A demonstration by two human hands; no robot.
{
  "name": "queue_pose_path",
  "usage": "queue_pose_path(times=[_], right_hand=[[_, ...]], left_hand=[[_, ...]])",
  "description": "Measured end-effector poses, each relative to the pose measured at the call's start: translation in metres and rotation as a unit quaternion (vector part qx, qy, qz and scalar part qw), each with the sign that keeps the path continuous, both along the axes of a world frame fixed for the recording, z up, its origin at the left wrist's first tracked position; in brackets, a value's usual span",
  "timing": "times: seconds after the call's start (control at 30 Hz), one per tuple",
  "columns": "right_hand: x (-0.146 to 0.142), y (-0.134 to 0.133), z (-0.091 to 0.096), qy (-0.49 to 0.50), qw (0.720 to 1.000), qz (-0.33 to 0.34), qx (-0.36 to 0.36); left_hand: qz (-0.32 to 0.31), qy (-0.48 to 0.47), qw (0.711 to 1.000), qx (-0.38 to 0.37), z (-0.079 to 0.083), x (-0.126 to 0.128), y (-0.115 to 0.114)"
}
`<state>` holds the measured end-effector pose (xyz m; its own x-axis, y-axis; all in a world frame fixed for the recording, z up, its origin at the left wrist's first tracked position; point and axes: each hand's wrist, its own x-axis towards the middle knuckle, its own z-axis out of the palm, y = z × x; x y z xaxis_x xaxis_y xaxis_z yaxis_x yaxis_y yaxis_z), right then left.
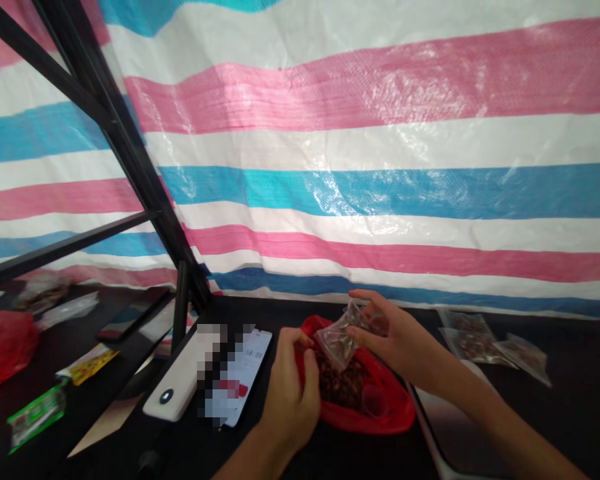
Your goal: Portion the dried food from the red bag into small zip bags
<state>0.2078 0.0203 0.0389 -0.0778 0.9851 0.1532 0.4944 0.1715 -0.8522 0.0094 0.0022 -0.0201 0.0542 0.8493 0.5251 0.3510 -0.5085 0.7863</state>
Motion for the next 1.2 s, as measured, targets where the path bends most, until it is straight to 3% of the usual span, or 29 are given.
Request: queue_pose_path(times=[0.1,0.27,0.4,0.6,0.77,1.0,1.1,1.2], right_hand=[[-0.009,-0.004,0.001,-0.061,0.997,-0.032,0.024],[-0.025,-0.018,0.000,-0.141,0.989,0.001,0.032],[-0.024,-0.025,0.008,-0.175,0.984,0.019,0.025],[-0.012,-0.019,0.011,-0.155,0.985,0.021,0.077],[-0.007,-0.019,0.009,-0.133,0.988,0.051,0.065],[0.012,-0.015,0.023,-0.148,0.987,0.048,0.041],[0.041,0.005,0.017,-0.148,0.988,-0.011,0.031],[0.072,0.025,-0.001,-0.232,0.967,-0.105,0.001]], left_hand=[[0.045,0.141,0.980,0.129,-0.007,0.001,0.000],[0.038,0.255,0.952,0.167,-0.013,0.007,-0.002],[0.023,0.260,0.952,0.161,-0.015,0.006,-0.002],[-0.006,0.258,0.952,0.165,-0.014,0.007,-0.001],[-0.021,0.250,0.953,0.169,-0.012,0.007,0.000],[-0.025,0.237,0.952,0.193,-0.006,0.005,-0.003],[0.014,0.240,0.947,0.215,-0.003,0.004,-0.004],[0.047,0.234,0.946,0.217,0.000,0.003,-0.003]])
